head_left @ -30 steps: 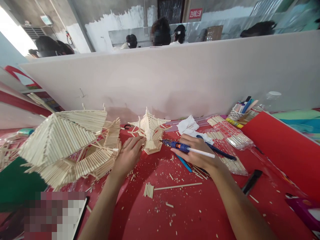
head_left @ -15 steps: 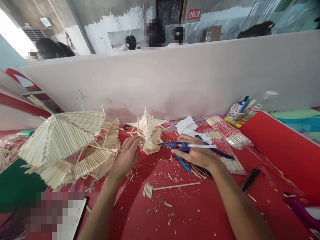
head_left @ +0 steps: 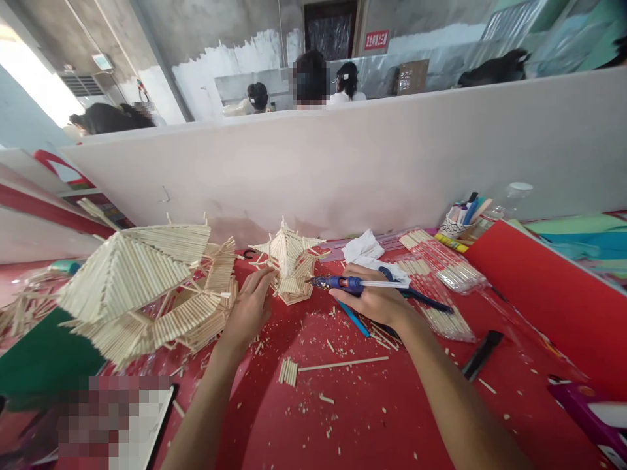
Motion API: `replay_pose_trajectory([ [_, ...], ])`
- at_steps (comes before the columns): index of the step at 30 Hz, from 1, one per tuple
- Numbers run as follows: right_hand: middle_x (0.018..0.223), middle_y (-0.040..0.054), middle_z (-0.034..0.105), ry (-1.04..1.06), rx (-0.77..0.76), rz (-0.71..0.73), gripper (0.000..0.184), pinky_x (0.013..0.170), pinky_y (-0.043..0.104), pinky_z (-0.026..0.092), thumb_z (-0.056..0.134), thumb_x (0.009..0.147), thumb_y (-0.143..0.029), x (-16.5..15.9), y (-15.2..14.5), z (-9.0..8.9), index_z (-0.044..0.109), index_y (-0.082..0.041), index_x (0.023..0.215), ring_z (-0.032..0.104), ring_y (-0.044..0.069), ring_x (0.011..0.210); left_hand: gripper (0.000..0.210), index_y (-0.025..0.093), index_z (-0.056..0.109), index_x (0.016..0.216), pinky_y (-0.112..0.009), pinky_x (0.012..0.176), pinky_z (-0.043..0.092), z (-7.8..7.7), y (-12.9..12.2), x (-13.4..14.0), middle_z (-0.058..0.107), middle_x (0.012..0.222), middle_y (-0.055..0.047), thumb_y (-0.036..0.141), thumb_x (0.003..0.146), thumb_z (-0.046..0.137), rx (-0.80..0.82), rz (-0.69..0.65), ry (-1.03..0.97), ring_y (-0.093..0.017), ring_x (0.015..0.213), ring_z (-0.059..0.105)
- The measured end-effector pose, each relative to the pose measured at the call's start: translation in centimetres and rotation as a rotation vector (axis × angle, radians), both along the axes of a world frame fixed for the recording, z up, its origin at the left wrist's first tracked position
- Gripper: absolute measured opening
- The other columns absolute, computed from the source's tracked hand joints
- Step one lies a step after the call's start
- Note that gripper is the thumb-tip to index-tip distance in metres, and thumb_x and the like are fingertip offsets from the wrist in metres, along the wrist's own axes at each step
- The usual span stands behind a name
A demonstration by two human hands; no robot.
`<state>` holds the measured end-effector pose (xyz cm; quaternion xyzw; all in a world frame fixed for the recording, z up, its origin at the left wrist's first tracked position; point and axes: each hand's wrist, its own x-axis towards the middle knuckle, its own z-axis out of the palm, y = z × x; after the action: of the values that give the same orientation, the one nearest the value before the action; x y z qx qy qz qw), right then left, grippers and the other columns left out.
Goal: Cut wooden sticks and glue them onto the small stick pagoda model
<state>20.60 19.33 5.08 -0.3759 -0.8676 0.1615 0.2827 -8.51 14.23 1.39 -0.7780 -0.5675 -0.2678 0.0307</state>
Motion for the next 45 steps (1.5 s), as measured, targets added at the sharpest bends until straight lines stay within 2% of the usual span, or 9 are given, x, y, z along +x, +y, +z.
replay_pose_trajectory([
  [4, 0.077, 0.0022, 0.062, -0.007, 0.017, 0.006, 0.032, 0.069, 0.032, 0.045, 0.054, 0.097, -0.045, 0.0, 0.0, 0.0, 0.055, -0.023, 0.073, 0.060, 0.018, 0.074, 0.064, 0.020, 0.040, 0.145, -0.045, 0.112, 0.042, -0.8, -1.8, 0.2, 0.049, 0.146, -0.014, 0.001, 0.084, 0.042, 0.066, 0.016, -0.022, -0.025, 0.137, 0.045],
  [9, 0.076, 0.0016, 0.061, -0.037, 0.023, 0.008, 0.034, 0.069, 0.032, 0.045, 0.053, 0.097, -0.046, 0.0, 0.0, -0.1, 0.059, -0.023, 0.073, 0.059, 0.017, 0.072, 0.057, 0.020, 0.045, 0.141, -0.042, 0.105, 0.047, -1.7, -5.9, 0.9, 0.057, 0.135, -0.013, 0.004, 0.086, 0.042, 0.064, 0.090, -0.067, -0.024, 0.128, 0.054],
  [14, 0.077, 0.0020, 0.062, -0.050, 0.035, -0.019, 0.035, 0.069, 0.032, 0.044, 0.053, 0.096, -0.049, 0.1, 0.0, -0.1, 0.058, -0.023, 0.072, 0.058, 0.018, 0.072, 0.026, 0.021, 0.059, 0.113, -0.036, 0.084, 0.053, -2.5, -9.8, 2.1, 0.067, 0.105, -0.009, 0.015, 0.094, 0.041, -0.095, 0.190, -0.074, -0.023, 0.098, 0.066],
  [18, 0.076, 0.0023, 0.063, -0.035, 0.014, -0.032, 0.034, 0.068, 0.032, 0.044, 0.055, 0.095, -0.048, 0.2, -0.1, 0.0, 0.055, -0.024, 0.072, 0.058, 0.018, 0.072, 0.014, 0.022, 0.058, 0.094, -0.034, 0.071, 0.051, -3.2, -11.6, 3.3, 0.066, 0.088, -0.005, 0.024, 0.096, 0.044, -0.296, 0.236, -0.053, -0.022, 0.081, 0.066],
  [26, 0.079, 0.0003, 0.063, -0.035, -0.068, 0.038, 0.034, 0.069, 0.030, 0.045, 0.057, 0.094, -0.051, 0.9, -0.1, 0.4, 0.055, -0.023, 0.075, 0.060, 0.016, 0.072, 0.018, 0.019, 0.053, 0.082, -0.037, 0.072, 0.047, -4.4, -11.6, 4.7, 0.066, 0.083, -0.009, 0.017, 0.096, 0.042, -0.455, 0.258, -0.045, -0.023, 0.077, 0.065],
  [32, 0.082, 0.0007, 0.063, -0.041, -0.084, 0.095, 0.030, 0.074, 0.031, 0.045, 0.059, 0.095, -0.046, 1.5, 0.1, 0.8, 0.056, -0.022, 0.076, 0.061, 0.016, 0.077, 0.015, 0.019, 0.051, 0.081, -0.037, 0.072, 0.045, -5.2, -11.3, 4.8, 0.065, 0.081, -0.009, 0.015, 0.094, 0.044, -0.471, 0.301, -0.026, -0.024, 0.078, 0.064],
  [39, 0.081, 0.0026, 0.064, -0.008, -0.051, 0.004, 0.033, 0.069, 0.031, 0.044, 0.057, 0.095, -0.048, 1.0, -0.1, 1.2, 0.056, -0.022, 0.075, 0.059, 0.018, 0.075, 0.018, 0.018, 0.052, 0.080, -0.036, 0.075, 0.044, -5.0, -11.3, 5.0, 0.065, 0.082, -0.010, 0.012, 0.094, 0.044, -0.515, 0.305, -0.032, -0.022, 0.079, 0.063],
  [45, 0.084, 0.0059, 0.068, -0.059, -0.003, -0.067, 0.032, 0.073, 0.035, 0.045, 0.055, 0.096, -0.050, -0.4, -1.0, 1.1, 0.066, -0.023, 0.083, 0.063, 0.021, 0.080, 0.017, 0.018, 0.053, 0.081, -0.035, 0.074, 0.045, -4.6, -11.3, 4.9, 0.065, 0.083, -0.009, 0.013, 0.094, 0.042, -0.522, 0.300, -0.055, -0.022, 0.079, 0.063],
])
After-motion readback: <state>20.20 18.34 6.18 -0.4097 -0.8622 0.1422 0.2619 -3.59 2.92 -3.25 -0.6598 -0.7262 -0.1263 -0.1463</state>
